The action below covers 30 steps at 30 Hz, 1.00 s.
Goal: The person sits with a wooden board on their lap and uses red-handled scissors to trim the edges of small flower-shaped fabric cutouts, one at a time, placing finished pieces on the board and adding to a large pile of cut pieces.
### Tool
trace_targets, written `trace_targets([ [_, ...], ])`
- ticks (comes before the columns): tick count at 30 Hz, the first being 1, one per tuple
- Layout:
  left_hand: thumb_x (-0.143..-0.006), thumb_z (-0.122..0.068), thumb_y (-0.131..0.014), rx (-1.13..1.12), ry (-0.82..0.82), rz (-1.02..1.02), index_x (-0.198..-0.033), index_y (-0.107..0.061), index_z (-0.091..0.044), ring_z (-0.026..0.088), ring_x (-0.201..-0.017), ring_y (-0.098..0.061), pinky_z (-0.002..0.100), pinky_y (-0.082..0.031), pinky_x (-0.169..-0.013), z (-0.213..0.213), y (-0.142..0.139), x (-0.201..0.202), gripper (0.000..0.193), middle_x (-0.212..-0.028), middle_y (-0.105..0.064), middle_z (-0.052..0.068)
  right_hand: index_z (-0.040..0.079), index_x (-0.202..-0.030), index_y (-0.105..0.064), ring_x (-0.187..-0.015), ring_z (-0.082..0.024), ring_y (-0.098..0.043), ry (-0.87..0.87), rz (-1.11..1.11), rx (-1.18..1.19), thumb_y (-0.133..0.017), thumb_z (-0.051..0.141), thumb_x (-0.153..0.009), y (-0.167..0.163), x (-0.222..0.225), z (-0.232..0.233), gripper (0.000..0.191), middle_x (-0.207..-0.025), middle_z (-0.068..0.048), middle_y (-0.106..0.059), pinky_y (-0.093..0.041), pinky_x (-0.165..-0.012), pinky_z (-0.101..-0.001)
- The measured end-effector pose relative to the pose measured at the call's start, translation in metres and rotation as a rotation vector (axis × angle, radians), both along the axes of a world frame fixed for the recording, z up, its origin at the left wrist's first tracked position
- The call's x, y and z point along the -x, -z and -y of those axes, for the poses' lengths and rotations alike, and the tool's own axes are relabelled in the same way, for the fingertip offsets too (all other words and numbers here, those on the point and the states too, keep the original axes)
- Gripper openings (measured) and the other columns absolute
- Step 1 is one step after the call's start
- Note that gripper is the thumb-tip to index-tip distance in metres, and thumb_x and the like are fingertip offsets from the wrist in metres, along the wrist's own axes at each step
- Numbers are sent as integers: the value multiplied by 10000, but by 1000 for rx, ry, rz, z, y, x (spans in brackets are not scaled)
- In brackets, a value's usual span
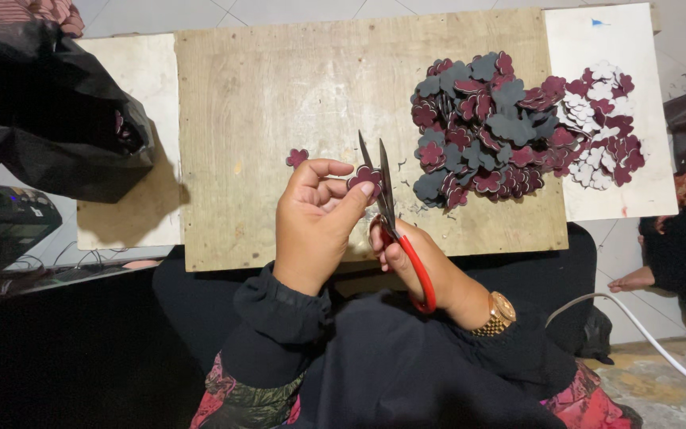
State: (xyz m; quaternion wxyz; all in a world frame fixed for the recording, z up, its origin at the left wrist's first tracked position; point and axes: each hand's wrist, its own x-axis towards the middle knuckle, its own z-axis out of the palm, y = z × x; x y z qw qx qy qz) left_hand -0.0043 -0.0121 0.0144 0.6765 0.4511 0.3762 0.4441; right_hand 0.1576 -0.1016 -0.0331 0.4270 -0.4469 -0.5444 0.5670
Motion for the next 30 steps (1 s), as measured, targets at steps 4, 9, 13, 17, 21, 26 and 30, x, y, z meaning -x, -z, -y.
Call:
trace_targets([
  [4, -939, 19, -702, -16, -1, -7, -1169, -564, 12, 108, -855, -707, 226, -577, -756, 0, -1, 0, 268, -935, -712, 101, 74, -1035, -521, -785, -90, -510, 10, -6, 13, -444, 728, -980, 0, 0, 0, 662, -893, 5, -514, -487, -729, -242],
  [9, -936, 22, -703, -14, 10, -11, -1173, -562, 9, 105, -843, -706, 224, -572, -739, -2, -1, 2, 276, -920, -716, 95, 80, -1014, -515, -765, -83, -488, 7, 5, 26, -450, 719, -984, 0, 0, 0, 644, -884, 9, -505, -476, -708, -236],
  [13, -928, 23, -706, 7, 26, -10, -1169, -558, 6, 107, -840, -713, 222, -573, -742, -6, -1, 7, 283, -909, -724, 96, 84, -1003, -521, -751, -75, -485, -5, 9, 28, -447, 719, -981, 0, -1, 0, 640, -874, 21, -504, -473, -681, -230],
  [17, -923, 11, -708, 20, 52, -38, -1169, -552, 2, 110, -830, -717, 228, -575, -722, -9, -3, 12, 291, -910, -734, 102, 84, -992, -522, -731, -71, -480, -22, -5, 55, -454, 724, -973, -1, -2, 1, 644, -840, 29, -496, -463, -665, -228],
  [21, -920, 2, -708, 20, 73, -38, -1175, -549, 2, 115, -828, -719, 232, -570, -714, -10, -4, 15, 301, -929, -744, 114, 89, -967, -523, -714, -70, -484, -38, 6, 67, -462, 726, -968, -4, -4, 0, 640, -809, 30, -493, -459, -652, -226],
  [26, -910, 3, -715, 21, 89, -83, -1166, -551, 6, 114, -819, -721, 227, -564, -700, -12, -6, 20, 304, -917, -747, 117, 93, -942, -524, -708, -66, -444, -43, 71, 82, -475, 703, -964, -4, -6, 0, 612, -780, 46, -476, -426, -630, -230],
  [30, -902, 8, -724, 23, 96, -94, -1156, -551, 7, 116, -795, -711, 224, -556, -691, -14, -5, 21, 308, -903, -750, 123, 99, -935, -530, -717, -59, -430, -52, 128, 77, -480, 666, -983, 1, -9, 0, 571, -773, 62, -464, -427, -637, -231],
])
